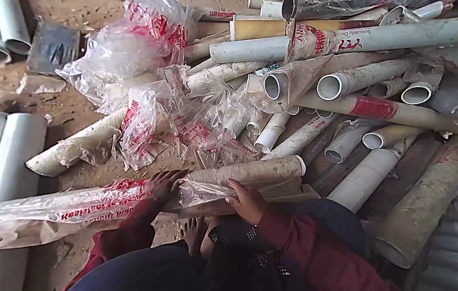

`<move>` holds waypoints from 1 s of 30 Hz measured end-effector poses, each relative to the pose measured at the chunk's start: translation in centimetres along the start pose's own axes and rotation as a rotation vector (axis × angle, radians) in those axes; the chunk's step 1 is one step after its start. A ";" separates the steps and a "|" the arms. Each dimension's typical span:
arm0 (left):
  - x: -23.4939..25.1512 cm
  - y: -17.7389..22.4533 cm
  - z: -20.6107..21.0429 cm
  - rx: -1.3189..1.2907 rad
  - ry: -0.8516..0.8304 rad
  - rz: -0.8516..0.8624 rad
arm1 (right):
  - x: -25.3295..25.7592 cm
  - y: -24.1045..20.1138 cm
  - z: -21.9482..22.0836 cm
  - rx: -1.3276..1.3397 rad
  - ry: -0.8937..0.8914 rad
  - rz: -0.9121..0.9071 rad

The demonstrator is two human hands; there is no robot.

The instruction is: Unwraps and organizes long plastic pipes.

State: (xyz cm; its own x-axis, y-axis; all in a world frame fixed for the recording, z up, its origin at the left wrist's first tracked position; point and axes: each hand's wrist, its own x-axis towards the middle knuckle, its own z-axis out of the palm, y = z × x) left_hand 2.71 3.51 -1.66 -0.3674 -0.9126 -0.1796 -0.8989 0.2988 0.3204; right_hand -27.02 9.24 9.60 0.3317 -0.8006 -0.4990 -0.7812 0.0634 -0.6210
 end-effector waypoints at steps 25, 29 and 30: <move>-3.9 2.9 5.6 -0.363 0.415 0.491 | 12.6 7.8 1.6 -0.541 0.222 -0.218; -4.9 2.6 4.1 -0.404 0.396 0.547 | 15.3 6.2 -0.7 -0.568 0.358 -0.028; -5.2 2.5 3.9 -0.405 0.375 0.568 | 15.8 6.3 -0.9 -0.565 0.432 -0.056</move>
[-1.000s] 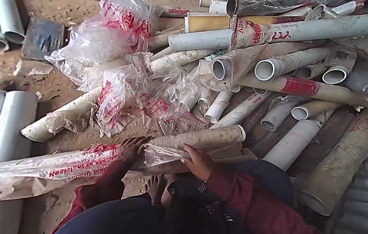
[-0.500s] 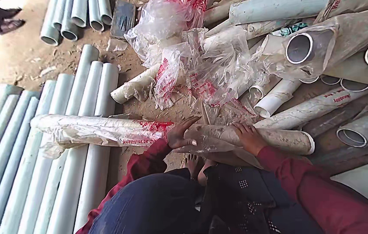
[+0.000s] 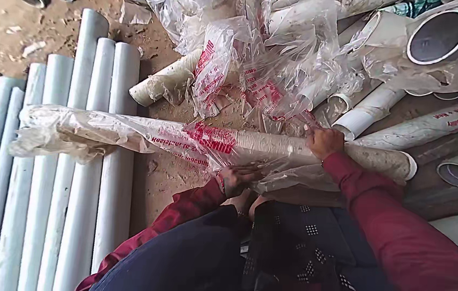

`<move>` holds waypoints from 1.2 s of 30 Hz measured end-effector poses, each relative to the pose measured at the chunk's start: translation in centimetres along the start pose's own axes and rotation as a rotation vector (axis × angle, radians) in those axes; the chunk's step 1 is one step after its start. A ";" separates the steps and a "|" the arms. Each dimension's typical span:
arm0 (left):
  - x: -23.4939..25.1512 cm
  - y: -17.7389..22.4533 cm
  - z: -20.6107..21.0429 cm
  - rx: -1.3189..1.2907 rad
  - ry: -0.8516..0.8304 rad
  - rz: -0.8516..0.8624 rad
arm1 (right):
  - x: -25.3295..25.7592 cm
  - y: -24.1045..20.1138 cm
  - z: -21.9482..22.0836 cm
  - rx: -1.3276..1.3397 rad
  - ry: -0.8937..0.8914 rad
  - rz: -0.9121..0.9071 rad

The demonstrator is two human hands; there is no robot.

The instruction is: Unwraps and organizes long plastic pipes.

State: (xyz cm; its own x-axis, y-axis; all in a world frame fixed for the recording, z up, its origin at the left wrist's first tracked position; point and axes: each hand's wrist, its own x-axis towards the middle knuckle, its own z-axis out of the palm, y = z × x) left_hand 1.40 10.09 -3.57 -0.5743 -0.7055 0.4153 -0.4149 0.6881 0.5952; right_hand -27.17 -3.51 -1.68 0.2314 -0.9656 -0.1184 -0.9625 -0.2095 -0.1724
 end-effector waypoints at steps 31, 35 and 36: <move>1.8 -7.1 -3.4 0.297 -0.128 -0.320 | -6.2 -3.3 -4.0 0.191 -0.051 -0.039; 3.8 -5.7 -1.9 0.347 -0.048 -0.264 | -9.2 -4.4 -3.4 0.183 0.138 0.013; 5.3 -4.1 -2.6 0.334 -0.129 -0.394 | -11.0 -5.1 -2.4 0.155 0.222 -0.039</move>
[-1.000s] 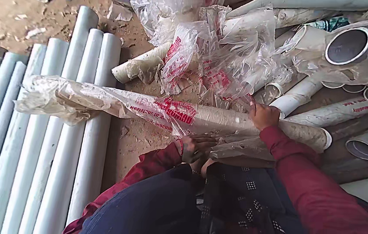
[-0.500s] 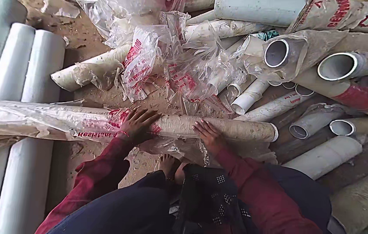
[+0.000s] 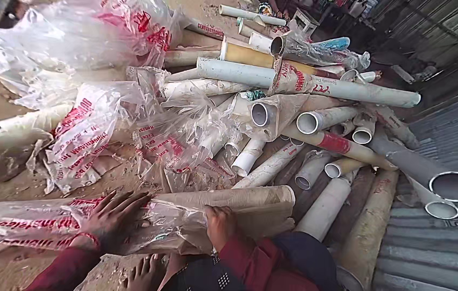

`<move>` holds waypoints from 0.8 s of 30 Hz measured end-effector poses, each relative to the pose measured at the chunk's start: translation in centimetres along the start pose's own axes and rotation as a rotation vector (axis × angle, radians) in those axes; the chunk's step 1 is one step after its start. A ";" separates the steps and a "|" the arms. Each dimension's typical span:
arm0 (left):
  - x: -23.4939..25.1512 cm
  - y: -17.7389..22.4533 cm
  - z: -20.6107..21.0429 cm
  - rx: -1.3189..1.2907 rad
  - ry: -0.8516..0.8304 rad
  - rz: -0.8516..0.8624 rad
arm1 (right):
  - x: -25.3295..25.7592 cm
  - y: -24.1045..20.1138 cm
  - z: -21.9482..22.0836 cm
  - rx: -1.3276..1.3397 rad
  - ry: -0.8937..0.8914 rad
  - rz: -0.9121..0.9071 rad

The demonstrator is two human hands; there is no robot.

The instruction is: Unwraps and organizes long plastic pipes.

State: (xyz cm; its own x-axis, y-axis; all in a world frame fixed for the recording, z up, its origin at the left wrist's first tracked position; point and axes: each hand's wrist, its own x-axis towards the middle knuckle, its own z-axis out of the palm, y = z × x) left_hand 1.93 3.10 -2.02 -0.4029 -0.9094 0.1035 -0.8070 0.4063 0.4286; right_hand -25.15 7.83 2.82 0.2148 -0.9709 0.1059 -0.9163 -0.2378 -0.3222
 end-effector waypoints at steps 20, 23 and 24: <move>-3.8 0.3 0.1 -0.161 0.075 0.091 | 3.0 2.0 3.1 -0.002 -0.467 0.139; -5.3 -0.1 2.4 -0.046 0.304 0.140 | 0.8 2.3 6.1 -0.085 -0.133 -0.006; -6.1 0.1 2.4 -0.015 0.313 0.140 | 0.8 2.6 6.6 -0.107 -0.059 -0.038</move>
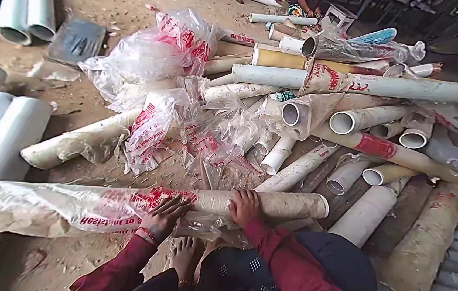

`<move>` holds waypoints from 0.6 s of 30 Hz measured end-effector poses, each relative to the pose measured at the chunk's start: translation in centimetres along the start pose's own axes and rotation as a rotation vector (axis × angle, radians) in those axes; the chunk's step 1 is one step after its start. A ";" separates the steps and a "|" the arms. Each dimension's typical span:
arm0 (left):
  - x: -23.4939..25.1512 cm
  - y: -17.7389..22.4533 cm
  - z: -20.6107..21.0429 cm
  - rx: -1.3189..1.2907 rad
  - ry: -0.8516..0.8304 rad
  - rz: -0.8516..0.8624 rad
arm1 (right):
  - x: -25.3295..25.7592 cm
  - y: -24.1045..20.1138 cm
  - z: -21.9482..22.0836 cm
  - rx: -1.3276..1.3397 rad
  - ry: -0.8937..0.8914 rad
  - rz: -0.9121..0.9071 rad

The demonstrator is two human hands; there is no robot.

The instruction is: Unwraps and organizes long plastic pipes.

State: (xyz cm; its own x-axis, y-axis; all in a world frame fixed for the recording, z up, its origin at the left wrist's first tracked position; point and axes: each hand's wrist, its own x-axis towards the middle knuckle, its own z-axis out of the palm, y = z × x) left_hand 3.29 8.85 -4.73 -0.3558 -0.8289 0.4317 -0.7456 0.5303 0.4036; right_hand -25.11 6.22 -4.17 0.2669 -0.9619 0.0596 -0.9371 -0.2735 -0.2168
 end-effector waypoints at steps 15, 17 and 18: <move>-1.8 -1.8 -10.8 -0.005 0.145 -0.306 | 5.1 0.9 -1.2 0.027 -0.014 -0.040; -0.4 -5.0 -11.6 0.083 0.036 -0.311 | 3.8 1.0 -0.4 0.028 0.080 -0.073; 0.5 -6.5 -11.6 0.108 -0.040 -0.288 | 3.5 0.9 -0.3 0.025 0.088 -0.067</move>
State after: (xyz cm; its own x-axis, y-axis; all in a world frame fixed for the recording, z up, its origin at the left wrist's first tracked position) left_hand 14.49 7.02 2.25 -0.1411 -0.9498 0.2791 -0.8737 0.2520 0.4160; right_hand -25.06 2.57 -3.84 0.3074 -0.9380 0.1601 -0.9114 -0.3386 -0.2338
